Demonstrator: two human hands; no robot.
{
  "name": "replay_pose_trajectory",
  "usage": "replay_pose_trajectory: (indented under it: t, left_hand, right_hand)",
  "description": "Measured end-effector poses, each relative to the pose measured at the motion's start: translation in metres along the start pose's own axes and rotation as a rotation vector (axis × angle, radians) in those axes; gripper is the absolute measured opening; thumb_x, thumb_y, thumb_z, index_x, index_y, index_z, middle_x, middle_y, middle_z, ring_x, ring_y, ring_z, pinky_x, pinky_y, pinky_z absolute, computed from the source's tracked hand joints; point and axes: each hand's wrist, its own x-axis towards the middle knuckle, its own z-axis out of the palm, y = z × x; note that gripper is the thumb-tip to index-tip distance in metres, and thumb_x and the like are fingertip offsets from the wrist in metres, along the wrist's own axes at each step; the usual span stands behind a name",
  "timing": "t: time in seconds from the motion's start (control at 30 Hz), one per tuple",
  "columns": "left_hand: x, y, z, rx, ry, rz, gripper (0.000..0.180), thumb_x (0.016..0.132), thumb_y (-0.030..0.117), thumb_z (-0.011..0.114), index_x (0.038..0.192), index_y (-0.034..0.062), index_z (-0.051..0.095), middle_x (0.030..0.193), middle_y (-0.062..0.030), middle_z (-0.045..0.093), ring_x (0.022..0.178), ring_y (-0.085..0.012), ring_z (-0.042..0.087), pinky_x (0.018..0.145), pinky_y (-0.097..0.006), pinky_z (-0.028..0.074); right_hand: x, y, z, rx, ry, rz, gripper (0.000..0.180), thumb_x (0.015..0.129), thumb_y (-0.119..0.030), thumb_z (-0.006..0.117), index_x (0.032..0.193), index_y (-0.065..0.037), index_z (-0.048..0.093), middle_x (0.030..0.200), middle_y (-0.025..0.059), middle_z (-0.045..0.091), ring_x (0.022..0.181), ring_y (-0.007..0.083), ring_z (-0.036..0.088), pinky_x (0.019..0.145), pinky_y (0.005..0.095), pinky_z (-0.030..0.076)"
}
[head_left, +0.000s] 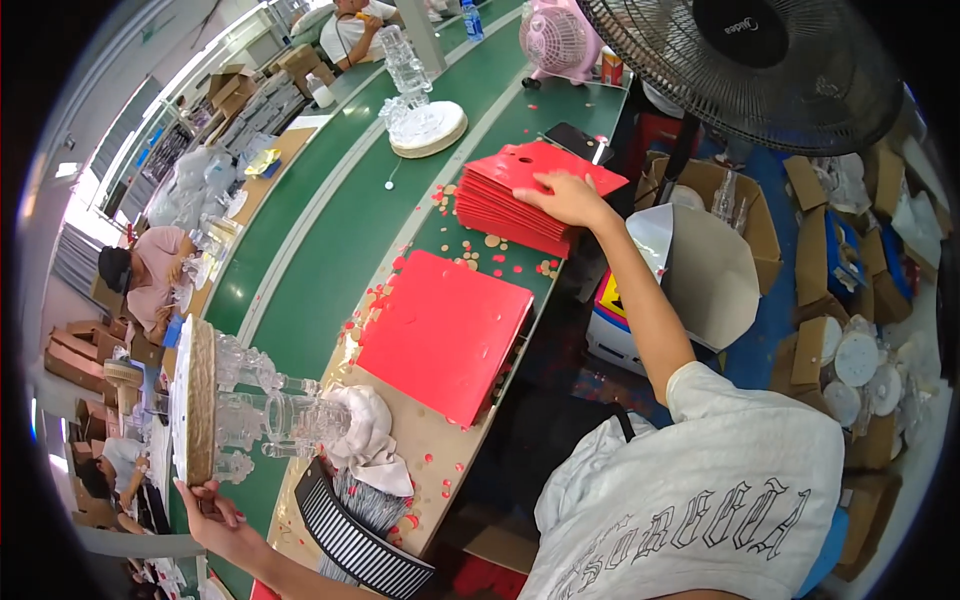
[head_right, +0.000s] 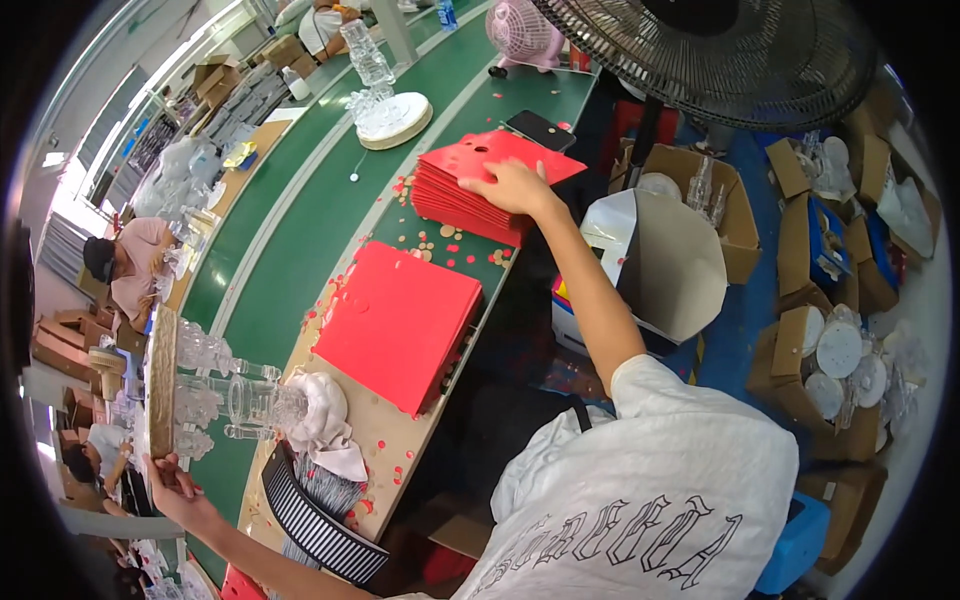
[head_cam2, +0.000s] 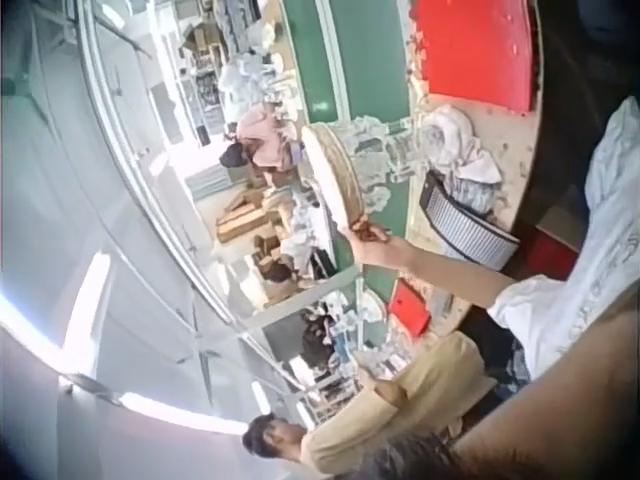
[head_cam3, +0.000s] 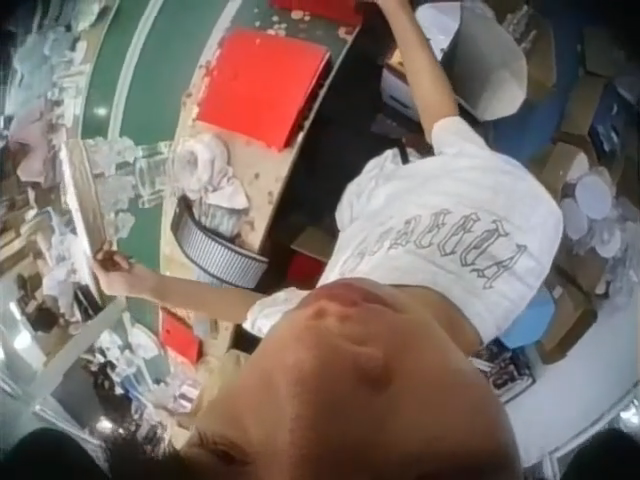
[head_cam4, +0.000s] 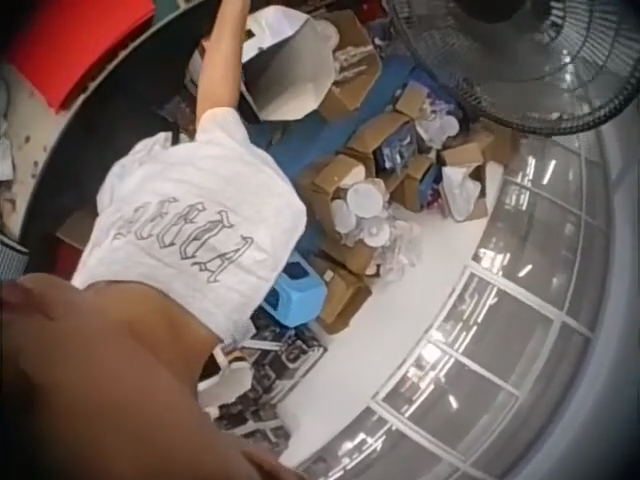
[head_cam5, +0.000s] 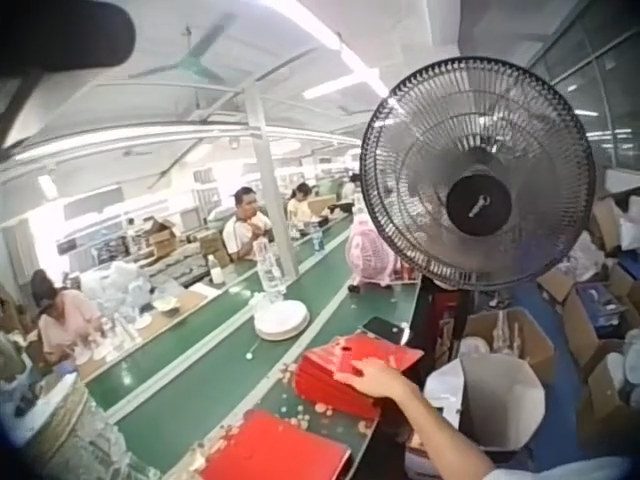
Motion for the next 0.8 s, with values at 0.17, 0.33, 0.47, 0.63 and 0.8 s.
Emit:
replay_pose_trajectory:
  t: [0.17,0.33,0.47,0.63,0.8]
  left_hand:
    - [-0.007,-0.003,0.019,0.029,-0.039,0.029,0.036,0.099,0.033,0.053,0.072,0.008,0.056,0.068,-0.0087,0.065,0.035,-0.0037,0.029,0.034,-0.021,0.018]
    - [-0.012,0.003,0.006,0.076,0.075,0.061,0.038,0.099,0.031,0.052,0.07,0.0074,0.055,0.066,-0.0092,0.064,0.034,-0.0045,0.028,0.034,-0.021,0.017]
    - [-0.005,-0.004,-0.005,0.013,-0.001,0.012,0.038,0.099,0.03,0.052,0.075,0.0019,0.061,0.069,-0.0127,0.066,0.035,-0.0045,0.029,0.035,-0.023,0.016]
    - [-0.012,0.001,0.026,-0.056,-0.067,-0.031,0.036,0.097,0.027,0.057,0.071,0.0015,0.059,0.07,-0.0182,0.068,0.034,-0.0054,0.031,0.036,-0.022,0.02]
    - [-0.032,0.011,0.01,-0.069,-0.042,0.001,0.036,0.097,0.023,0.055,0.068,0.0017,0.06,0.071,-0.0196,0.069,0.034,-0.0042,0.028,0.036,-0.02,0.019]
  right_hand:
    - [0.001,0.023,-0.004,-0.084,-0.015,-0.038,0.075,0.083,-0.068,0.052,0.132,-0.011,0.056,0.131,0.0167,0.057,0.126,0.0346,0.05,0.108,0.0641,0.023]
    - [0.014,0.009,-0.01,-0.133,-0.08,-0.292,0.058,0.09,-0.055,0.051,0.111,-0.004,0.068,0.108,0.0227,0.066,0.104,0.0393,0.061,0.094,0.0453,0.046]
    - [0.044,0.002,-0.034,-0.616,-0.092,-0.471,0.04,0.095,-0.034,0.049,0.081,-0.003,0.071,0.083,0.0236,0.067,0.078,0.0399,0.067,0.072,0.0477,0.053]
    - [0.009,-0.062,-0.117,-0.576,0.677,-0.594,0.023,0.09,-0.014,0.049,0.09,-0.003,0.069,0.096,0.0203,0.068,0.086,0.0347,0.067,0.074,0.0452,0.054]
    - [-0.033,-0.211,-0.125,0.302,0.967,-1.05,0.026,0.099,-0.018,0.049,0.104,0.003,0.062,0.097,0.0141,0.064,0.086,0.03,0.062,0.078,0.0356,0.048]
